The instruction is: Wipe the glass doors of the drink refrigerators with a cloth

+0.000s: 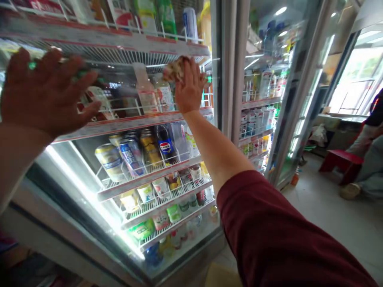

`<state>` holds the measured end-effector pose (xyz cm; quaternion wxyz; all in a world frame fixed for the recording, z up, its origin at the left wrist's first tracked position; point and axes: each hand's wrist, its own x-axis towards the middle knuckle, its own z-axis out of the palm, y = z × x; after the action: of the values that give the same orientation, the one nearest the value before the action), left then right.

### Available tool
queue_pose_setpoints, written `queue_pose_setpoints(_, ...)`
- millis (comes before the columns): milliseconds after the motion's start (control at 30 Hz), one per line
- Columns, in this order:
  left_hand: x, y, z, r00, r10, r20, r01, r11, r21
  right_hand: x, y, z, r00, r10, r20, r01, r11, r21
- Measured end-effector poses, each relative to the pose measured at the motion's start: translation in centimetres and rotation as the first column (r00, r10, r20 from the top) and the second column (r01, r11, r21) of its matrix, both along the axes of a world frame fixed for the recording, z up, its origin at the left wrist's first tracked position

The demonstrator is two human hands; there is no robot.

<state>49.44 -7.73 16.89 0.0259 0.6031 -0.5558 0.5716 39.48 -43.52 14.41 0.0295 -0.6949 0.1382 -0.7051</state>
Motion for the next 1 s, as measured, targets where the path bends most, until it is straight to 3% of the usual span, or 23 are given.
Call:
queue_pose_setpoints(67,-0.2,0.0,-0.1,0.999,-0.032,0.019,0.032,0.999,0.0,-0.9,1.1,-0.5,0.994,0.027,-0.109,-0.049,0.977,-0.209)
queue_pose_setpoints(133,-0.2,-0.1,0.0,0.998,-0.053,0.04,0.053,0.999,0.001,-1.4,1.9,-0.8,0.981,0.048,-0.189,-0.107,0.943,-0.316)
queue_pose_setpoints(200,0.1,-0.1,0.1,0.996,-0.069,0.059,0.068,0.998,0.005,-1.2,1.8,-0.7,0.985,0.08,-0.151,-0.113,0.967,-0.228)
queue_pose_setpoints(267,0.3,-0.1,0.2,0.995,-0.074,0.073,0.074,0.997,0.01,-0.6,1.3,-0.4,0.993,0.108,-0.037,-0.11,0.993,-0.05)
queue_pose_setpoints(333,0.5,-0.1,0.3,0.995,-0.069,0.072,0.069,0.998,0.0,-0.4,1.0,-0.2,0.989,0.138,0.044,-0.14,0.989,0.049)
queue_pose_setpoints(400,0.5,-0.1,0.2,0.996,-0.066,0.063,0.067,0.998,-0.009,-0.9,1.4,-0.4,0.984,0.18,-0.005,-0.18,0.984,-0.012)
queue_pose_setpoints(533,0.0,-0.1,0.1,0.995,-0.062,0.08,0.064,0.998,-0.027,-2.6,3.1,-1.0,0.943,0.136,-0.303,-0.22,0.94,-0.263)
queue_pose_setpoints(600,-0.2,-0.1,0.1,0.996,-0.042,0.081,0.046,0.998,-0.042,-2.7,3.3,-0.9,0.955,0.124,-0.271,-0.187,0.956,-0.224)
queue_pose_setpoints(767,0.1,-0.2,0.3,0.993,-0.055,0.101,0.059,0.998,-0.032,-0.6,1.9,0.0,0.995,0.095,0.016,-0.096,0.994,0.055)
queue_pose_setpoints(1000,0.5,-0.1,0.3,0.992,-0.07,0.104,0.074,0.997,-0.034,-0.5,2.9,-0.4,0.999,0.048,-0.026,-0.046,0.997,0.059)
